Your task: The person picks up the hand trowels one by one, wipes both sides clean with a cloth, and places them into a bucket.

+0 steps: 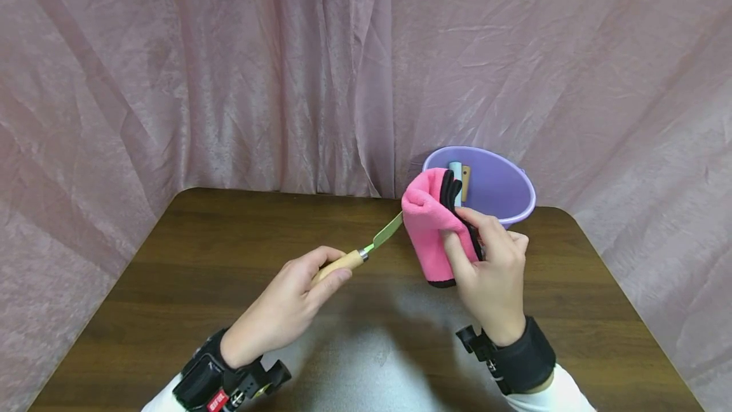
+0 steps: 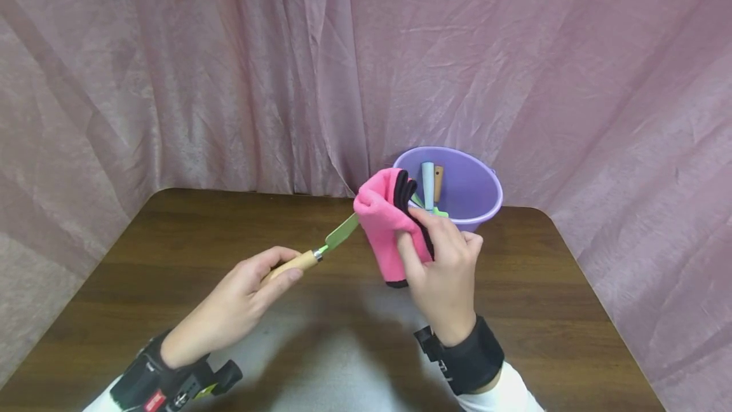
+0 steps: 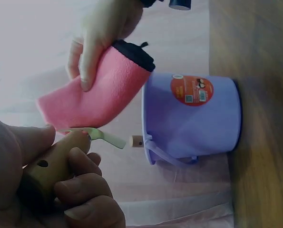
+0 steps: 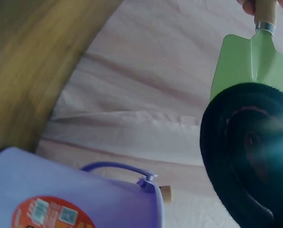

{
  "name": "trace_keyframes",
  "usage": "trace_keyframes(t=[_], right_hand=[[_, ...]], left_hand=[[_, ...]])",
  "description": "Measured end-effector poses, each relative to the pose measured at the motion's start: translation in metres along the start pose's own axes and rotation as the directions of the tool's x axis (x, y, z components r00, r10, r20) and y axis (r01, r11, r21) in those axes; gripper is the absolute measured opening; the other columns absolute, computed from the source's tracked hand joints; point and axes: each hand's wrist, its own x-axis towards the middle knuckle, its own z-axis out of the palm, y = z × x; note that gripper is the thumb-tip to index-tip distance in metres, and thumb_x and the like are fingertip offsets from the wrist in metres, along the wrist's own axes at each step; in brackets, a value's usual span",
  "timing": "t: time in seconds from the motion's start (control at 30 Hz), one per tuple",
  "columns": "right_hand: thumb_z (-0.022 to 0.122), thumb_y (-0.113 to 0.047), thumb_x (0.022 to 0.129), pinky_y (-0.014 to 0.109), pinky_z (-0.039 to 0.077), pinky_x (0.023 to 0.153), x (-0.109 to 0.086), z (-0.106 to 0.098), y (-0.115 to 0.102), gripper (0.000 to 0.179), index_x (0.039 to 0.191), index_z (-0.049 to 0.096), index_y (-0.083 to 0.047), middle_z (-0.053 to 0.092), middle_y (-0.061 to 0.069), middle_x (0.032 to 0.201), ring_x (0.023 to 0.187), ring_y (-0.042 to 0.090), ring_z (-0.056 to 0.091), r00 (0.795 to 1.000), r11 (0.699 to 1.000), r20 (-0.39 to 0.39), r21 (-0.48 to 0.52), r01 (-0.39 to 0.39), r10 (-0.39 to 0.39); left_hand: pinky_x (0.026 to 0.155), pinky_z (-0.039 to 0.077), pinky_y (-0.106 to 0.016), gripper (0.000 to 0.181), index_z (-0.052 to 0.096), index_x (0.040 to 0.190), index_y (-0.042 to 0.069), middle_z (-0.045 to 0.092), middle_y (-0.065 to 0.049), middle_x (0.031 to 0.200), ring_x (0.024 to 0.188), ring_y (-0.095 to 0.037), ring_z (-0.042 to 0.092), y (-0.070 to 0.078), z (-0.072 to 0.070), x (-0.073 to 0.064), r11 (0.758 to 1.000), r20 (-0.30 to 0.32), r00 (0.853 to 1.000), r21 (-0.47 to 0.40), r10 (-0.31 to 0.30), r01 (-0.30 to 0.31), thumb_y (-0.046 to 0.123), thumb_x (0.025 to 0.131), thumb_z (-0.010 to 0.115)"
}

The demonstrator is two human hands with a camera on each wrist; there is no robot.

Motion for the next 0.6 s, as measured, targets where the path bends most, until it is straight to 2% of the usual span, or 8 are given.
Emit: trace_keyframes(t=[0.17,0.33,0.47,0.6], right_hand=[[0.074,-0.017,0.086,0.035,0.028,0.07,-0.003,0.001,0.01,0.028,0.111,0.07,-0.006,0.071,0.004,0.092,0.074,0.014,0.06,0.989,0.991,0.054,0.004,-0.136,0.136],[0.074,-0.022,0.089,0.026,0.041,0.07,-0.004,0.002,0.015,0.029,0.113,0.067,-0.007,0.07,0.0,0.091,0.073,0.012,0.059,0.958,0.966,0.137,0.028,-0.257,0.251],[0.072,-0.025,0.091,0.023,0.045,0.061,-0.006,0.003,0.017,0.03,0.115,0.067,-0.008,0.068,-0.001,0.091,0.071,0.012,0.059,0.913,0.933,0.233,0.053,-0.357,0.336],[0.071,-0.027,0.093,0.024,0.049,0.061,-0.006,0.003,0.019,0.031,0.117,0.066,-0.009,0.068,0.002,0.093,0.074,0.016,0.061,0.84,0.88,0.354,0.087,-0.466,0.41]], left_hand=[[0.058,0.04,-0.027,0.024,0.061,0.116,0.029,0.051,0.004,0.081,0.067,-0.012,0.044,0.001,-0.001,-0.001,1.0,-0.005,1.0,-0.017,0.012,-0.012,0.046,0.099,0.055],[0.058,0.04,-0.027,0.024,0.061,0.115,0.029,0.051,0.004,0.081,0.067,-0.012,0.043,0.002,-0.001,-0.002,0.999,-0.014,1.0,-0.039,0.016,-0.016,0.046,0.099,0.056],[0.056,0.038,-0.026,0.022,0.062,0.115,0.028,0.047,0.003,0.078,0.065,-0.011,0.041,0.004,-0.002,-0.002,0.998,-0.019,1.0,-0.051,0.02,-0.021,0.044,0.1,0.056],[0.058,0.039,-0.027,0.022,0.062,0.115,0.026,0.047,0.002,0.078,0.067,-0.013,0.042,0.005,-0.002,-0.003,0.998,-0.023,0.999,-0.054,0.025,-0.026,0.041,0.101,0.055]])
